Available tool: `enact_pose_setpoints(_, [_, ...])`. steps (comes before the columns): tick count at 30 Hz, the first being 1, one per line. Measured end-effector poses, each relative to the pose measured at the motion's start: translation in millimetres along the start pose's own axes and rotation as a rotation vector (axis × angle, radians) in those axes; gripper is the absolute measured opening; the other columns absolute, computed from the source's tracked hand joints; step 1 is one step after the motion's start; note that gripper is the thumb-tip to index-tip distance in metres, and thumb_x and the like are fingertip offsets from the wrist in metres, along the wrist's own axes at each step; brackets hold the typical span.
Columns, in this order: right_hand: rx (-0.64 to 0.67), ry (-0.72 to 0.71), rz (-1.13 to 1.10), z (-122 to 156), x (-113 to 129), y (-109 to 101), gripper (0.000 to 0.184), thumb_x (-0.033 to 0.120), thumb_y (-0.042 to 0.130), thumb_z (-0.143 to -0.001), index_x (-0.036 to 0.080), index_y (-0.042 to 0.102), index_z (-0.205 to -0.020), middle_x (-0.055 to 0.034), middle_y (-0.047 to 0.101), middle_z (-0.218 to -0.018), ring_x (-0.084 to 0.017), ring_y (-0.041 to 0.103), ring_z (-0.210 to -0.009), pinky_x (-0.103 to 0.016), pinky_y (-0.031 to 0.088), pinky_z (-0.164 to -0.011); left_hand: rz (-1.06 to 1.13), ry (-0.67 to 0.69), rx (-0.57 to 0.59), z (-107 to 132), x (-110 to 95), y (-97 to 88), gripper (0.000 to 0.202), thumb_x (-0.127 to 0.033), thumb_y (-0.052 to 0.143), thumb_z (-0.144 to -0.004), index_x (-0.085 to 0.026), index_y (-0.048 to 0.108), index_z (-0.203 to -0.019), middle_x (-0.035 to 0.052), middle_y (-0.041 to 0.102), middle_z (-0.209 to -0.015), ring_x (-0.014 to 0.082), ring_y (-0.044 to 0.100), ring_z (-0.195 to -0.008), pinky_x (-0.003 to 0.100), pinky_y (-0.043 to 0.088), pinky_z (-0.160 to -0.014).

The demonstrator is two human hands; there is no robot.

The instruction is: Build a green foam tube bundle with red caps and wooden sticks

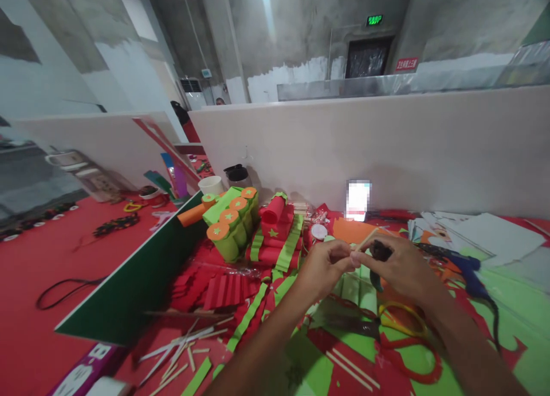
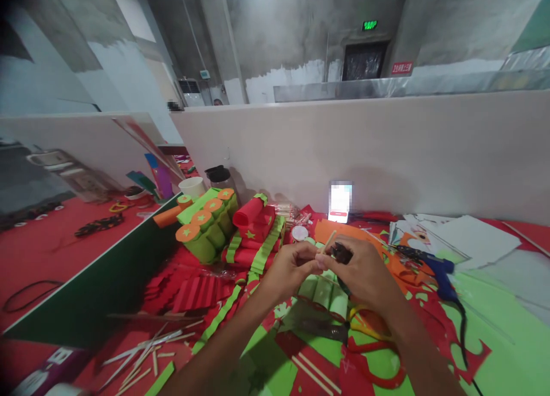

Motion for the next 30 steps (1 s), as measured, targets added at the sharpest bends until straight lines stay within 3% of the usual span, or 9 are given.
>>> enact_pose_setpoints(12, [0.060, -0.030, -0.016, 7, 9, -5, 0.025, 0.041, 0.056, -0.080, 0.018, 0.064, -0.075, -0.0013, 0.063, -0.068, -0.015, 0.054, -0.061, -0.025, 0.039, -0.056, -0.092, 0.011, 0.049, 3, -12, 2.5, 0.030, -0.038, 0.072, -0.068, -0.012, 0.062, -0.080, 0.0051, 0.068, -0.076, 0.0161, 0.065, -0.074, 0.030, 0.053, -0.075])
enact_pose_setpoints(17, [-0.098, 0.013, -0.170, 16, 4, -42, 0.025, 0.040, 0.061, -0.078, 0.019, 0.064, -0.092, 0.0023, 0.053, -0.065, -0.012, 0.047, -0.059, -0.025, 0.036, -0.055, -0.112, -0.014, 0.020, 1, -13, -1.7, 0.036, -0.040, 0.075, -0.065, -0.012, 0.063, -0.084, 0.0071, 0.069, -0.079, 0.0156, 0.066, -0.069, 0.028, 0.053, -0.067])
enact_pose_setpoints(19, [-0.156, 0.056, -0.365, 21, -5, -57, 0.031, 0.040, 0.065, -0.074, 0.020, 0.062, -0.098, 0.0040, 0.047, -0.064, -0.011, 0.042, -0.055, -0.024, 0.034, -0.050, -0.126, -0.017, 0.000, 0, -12, -5.6, 0.036, -0.040, 0.074, -0.066, -0.012, 0.064, -0.086, 0.0080, 0.070, -0.081, 0.0158, 0.066, -0.069, 0.027, 0.053, -0.065])
enact_pose_setpoints(23, [-0.254, 0.105, -1.004, 21, -30, -69, 0.034, 0.032, 0.069, -0.067, 0.023, 0.058, -0.099, 0.0047, 0.046, -0.068, -0.008, 0.036, -0.048, -0.022, 0.032, -0.042, -0.135, -0.052, 0.004, -3, -3, -9.9, 0.033, -0.040, 0.074, -0.066, -0.012, 0.064, -0.081, 0.0087, 0.071, -0.086, 0.0175, 0.067, -0.075, 0.026, 0.053, -0.066])
enact_pose_setpoints(27, [-0.402, 0.146, -1.500, 12, -64, -59, 0.015, 0.029, 0.062, -0.070, 0.021, 0.056, -0.081, -0.0013, 0.055, -0.076, -0.012, 0.050, -0.059, -0.027, 0.047, -0.052, -0.102, -0.106, -0.027, -6, 10, -14.2, 0.035, -0.041, 0.077, -0.061, -0.012, 0.062, -0.075, 0.0073, 0.071, -0.079, 0.0172, 0.068, -0.071, 0.028, 0.054, -0.068])
enact_pose_setpoints(30, [-0.412, 0.228, -1.675, 8, -82, -38, 0.019, 0.040, 0.056, -0.075, 0.022, 0.056, -0.084, -0.0040, 0.061, -0.079, -0.020, 0.059, -0.073, -0.041, 0.053, -0.069, -0.114, -0.134, -0.038, -8, 16, -15.6, 0.035, -0.041, 0.077, -0.060, -0.013, 0.062, -0.075, 0.0059, 0.071, -0.078, 0.0180, 0.068, -0.073, 0.029, 0.055, -0.069])
Point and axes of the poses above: each hand's wrist, its own z-axis away from the middle knuckle, its own y-axis out of the palm, x = y × z, the point moved 8 cm from there along -z, towards the middle knuckle
